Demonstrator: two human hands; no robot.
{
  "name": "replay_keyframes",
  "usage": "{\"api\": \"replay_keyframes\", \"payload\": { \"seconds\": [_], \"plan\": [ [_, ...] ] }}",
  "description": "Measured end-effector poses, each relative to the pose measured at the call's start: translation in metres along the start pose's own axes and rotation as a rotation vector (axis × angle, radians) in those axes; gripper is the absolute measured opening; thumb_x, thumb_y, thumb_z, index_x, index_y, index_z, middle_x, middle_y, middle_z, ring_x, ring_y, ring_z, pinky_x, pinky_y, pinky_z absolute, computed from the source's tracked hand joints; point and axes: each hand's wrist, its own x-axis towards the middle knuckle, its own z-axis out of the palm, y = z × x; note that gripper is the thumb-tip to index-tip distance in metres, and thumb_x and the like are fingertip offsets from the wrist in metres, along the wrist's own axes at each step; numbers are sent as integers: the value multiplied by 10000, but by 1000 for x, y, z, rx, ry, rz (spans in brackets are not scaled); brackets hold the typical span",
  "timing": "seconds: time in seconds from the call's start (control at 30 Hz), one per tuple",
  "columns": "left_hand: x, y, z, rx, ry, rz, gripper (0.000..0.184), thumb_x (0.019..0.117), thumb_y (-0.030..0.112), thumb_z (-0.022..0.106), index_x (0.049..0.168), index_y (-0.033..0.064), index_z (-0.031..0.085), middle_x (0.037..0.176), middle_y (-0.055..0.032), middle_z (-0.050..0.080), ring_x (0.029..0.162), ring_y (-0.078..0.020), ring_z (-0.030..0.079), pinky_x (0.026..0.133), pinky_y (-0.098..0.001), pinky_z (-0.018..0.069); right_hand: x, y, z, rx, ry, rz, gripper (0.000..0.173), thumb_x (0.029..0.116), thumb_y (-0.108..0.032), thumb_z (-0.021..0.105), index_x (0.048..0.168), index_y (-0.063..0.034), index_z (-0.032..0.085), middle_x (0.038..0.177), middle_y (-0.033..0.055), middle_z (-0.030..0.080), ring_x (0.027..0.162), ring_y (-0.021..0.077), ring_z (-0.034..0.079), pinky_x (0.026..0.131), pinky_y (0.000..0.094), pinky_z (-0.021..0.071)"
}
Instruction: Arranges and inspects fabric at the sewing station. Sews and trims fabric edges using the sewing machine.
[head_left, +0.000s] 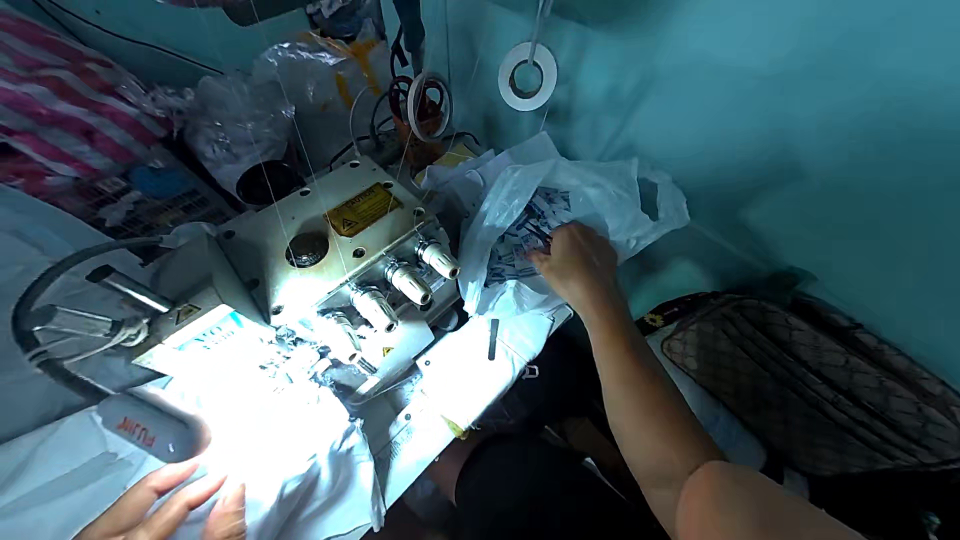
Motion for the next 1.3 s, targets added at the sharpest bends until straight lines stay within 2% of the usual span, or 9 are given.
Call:
{"api": "replay_keyframes", "payload": {
  "seconds": [0.17, 0.23, 0.33, 0.43, 0.53, 0.6, 0.7, 1.03, 1.3],
  "plan": [
    [-5, 7, -8, -31, 2, 23, 208, 978, 53, 614, 928, -146, 652, 1065, -232, 645, 1131, -84, 562, 994, -160, 424, 0, 6, -1, 155, 99, -39, 281, 999, -166, 664, 1025, 113, 682, 1053, 310, 670, 1037, 484, 641, 852, 662, 472],
    [-8, 12, -10, -123, 16, 33, 147, 983, 66, 617, 987, -73, 664, 1104, -116, 658, 1135, -27, 550, 974, -159, 426, -8, 20, 4, 364, 265, -165, 273, 978, -169, 702, 991, 103, 678, 941, 271, 663, 870, 406, 641, 765, 605, 495],
    [-19, 28, 10, -405, 18, -27, 180, 1016, 185, 629, 1173, 229, 704, 1187, 199, 663, 1140, 60, 591, 985, -159, 491, -37, 23, 9, 853, 429, -275, 194, 924, -208, 755, 858, -110, 601, 701, -63, 550, 557, -5, 483, 533, 181, 446],
    [-35, 56, 68, -893, 34, -287, 247, 979, 311, 669, 1217, 269, 723, 1173, 161, 732, 1070, 0, 681, 926, -190, 560, -103, -14, 27, 1514, 91, -296, 231, 884, -103, 719, 792, -274, 595, 594, -154, 561, 444, -53, 453, 430, 134, 412],
    [-45, 69, 111, -1283, 145, -515, 372, 874, 310, 784, 1213, 166, 723, 1151, 66, 740, 1010, -44, 696, 870, -238, 583, -159, -51, 71, 1796, -284, -232, 174, 867, -2, 738, 776, -144, 696, 633, -83, 634, 496, -39, 514, 483, 136, 452],
    [-48, 71, 119, -1360, 354, -642, 80, 912, 107, 728, 962, 126, 788, 925, 22, 775, 842, -44, 726, 767, -226, 601, -176, -66, 94, 1803, -345, -181, 172, 840, 51, 744, 768, -95, 688, 656, -59, 650, 524, -31, 539, 513, 136, 477],
    [-55, 55, 107, -1294, 472, -717, 262, 962, -8, 592, 806, 120, 759, 796, 17, 753, 756, -47, 715, 754, -223, 600, -173, -66, 106, 1637, -438, -318, 129, 816, -10, 762, 803, -122, 699, 696, -100, 650, 557, -55, 535, 529, 127, 462],
    [-60, 26, 82, -1109, 421, -779, 223, 941, -43, 603, 811, 109, 699, 741, 25, 721, 689, -47, 696, 708, -224, 602, -149, -59, 103, 1289, -431, -616, 125, 846, -19, 709, 789, -129, 693, 685, -125, 625, 586, -84, 534, 549, 86, 449],
    [-67, 16, 83, -1056, 410, -739, 184, 923, -28, 643, 831, 115, 713, 770, 35, 727, 727, -44, 697, 740, -226, 597, -148, -61, 103, 1323, -566, -563, 134, 879, -18, 686, 796, -118, 722, 669, -106, 651, 529, -79, 502, 499, 88, 411]
  ]
}}
